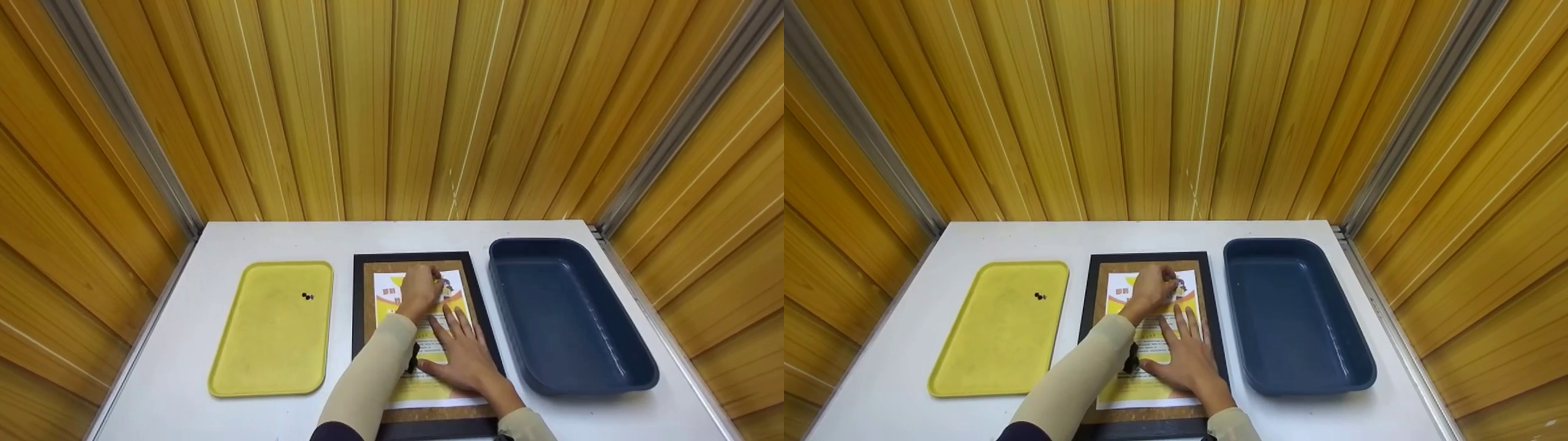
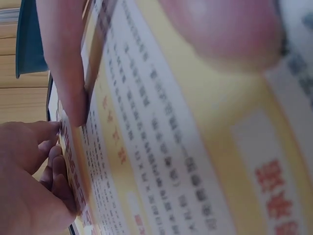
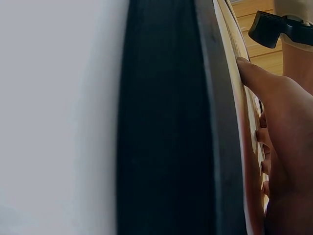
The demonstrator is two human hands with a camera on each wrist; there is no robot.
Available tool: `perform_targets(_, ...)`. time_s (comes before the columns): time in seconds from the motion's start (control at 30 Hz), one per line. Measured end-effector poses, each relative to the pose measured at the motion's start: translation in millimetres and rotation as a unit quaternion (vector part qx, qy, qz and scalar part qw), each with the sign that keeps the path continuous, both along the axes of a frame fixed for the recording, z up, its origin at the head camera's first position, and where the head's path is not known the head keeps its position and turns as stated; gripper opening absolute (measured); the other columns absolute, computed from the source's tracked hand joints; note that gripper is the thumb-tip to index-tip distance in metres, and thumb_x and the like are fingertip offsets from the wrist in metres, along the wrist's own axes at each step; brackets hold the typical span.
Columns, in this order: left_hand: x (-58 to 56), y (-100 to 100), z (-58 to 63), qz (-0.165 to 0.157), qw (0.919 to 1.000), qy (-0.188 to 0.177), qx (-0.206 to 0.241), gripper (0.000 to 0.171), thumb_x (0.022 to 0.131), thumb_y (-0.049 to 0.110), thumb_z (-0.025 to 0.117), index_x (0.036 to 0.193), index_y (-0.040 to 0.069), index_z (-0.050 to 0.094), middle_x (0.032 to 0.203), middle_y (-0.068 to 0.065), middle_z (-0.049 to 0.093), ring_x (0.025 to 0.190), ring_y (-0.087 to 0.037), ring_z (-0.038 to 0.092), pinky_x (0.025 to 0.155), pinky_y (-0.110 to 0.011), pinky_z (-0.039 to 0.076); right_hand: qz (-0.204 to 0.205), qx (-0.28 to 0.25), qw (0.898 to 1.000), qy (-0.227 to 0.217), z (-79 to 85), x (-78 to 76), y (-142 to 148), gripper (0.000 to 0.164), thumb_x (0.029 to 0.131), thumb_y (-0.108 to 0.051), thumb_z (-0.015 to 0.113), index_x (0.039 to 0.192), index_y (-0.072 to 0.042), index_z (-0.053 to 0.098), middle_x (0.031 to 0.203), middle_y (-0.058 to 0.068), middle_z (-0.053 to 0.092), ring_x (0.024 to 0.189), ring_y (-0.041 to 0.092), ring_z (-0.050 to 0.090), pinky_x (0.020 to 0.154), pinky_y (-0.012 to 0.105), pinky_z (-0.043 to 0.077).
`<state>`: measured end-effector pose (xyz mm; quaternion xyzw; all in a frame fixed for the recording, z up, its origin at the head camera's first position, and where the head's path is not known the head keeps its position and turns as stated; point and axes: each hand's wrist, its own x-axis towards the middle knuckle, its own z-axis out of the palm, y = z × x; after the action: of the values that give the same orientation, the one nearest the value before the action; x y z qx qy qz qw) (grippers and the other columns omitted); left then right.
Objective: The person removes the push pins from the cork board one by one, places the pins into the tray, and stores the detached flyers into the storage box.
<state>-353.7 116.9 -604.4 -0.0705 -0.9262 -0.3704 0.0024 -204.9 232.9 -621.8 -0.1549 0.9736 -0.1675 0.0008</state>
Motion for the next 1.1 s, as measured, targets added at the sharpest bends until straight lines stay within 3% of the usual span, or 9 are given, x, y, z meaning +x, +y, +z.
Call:
perform_targets(0.27, -1.6, 5.8, -4.3, 0.019, 0.9987, 0.042, -0.021, 0.008, 0.096, 0.022, 0.081, 0.097, 0.014, 0.081, 0.096, 0.001, 0.076, 0.088, -0.016, 0.071, 0.077, -0.036, 0.059, 0.001, -0.003, 1.000, 0.007, 0.2, 1.6, 0.2, 0.096, 0.089, -0.076, 0.062, 0.164, -0.019, 0.041, 0.174, 0.018, 0.020, 0.159, 0.046, 0.015, 0.121, 0.073, 0.012)
perform_targets(0.7, 1.3, 3.7, -4.3, 0.022, 0.9987, 0.003, 0.047, 0.009, 0.103, 0.018, 0.073, 0.099, 0.015, 0.080, 0.086, 0.008, 0.070, 0.074, -0.007, 0.063, 0.067, -0.027, 0.055, 0.003, -0.002, 1.000, 0.006, -0.6, 0.0, -1.0, 0.096, 0.089, -0.076, 0.063, 0.164, -0.020, 0.042, 0.175, 0.016, 0.019, 0.160, 0.044, 0.014, 0.121, 0.073, 0.013)
perform_targets(1.1, 3.3, 3.7, -5.4, 0.019, 0.9987, 0.019, 0.042, 0.010, 0.104, 0.019, 0.072, 0.100, 0.014, 0.080, 0.087, 0.007, 0.072, 0.074, -0.007, 0.064, 0.067, -0.027, 0.056, 0.004, 0.006, 1.000, 0.007, -0.6, 0.1, -0.9, 0.096, 0.089, -0.076, 0.062, 0.164, -0.020, 0.041, 0.175, 0.017, 0.019, 0.160, 0.045, 0.014, 0.121, 0.072, 0.013)
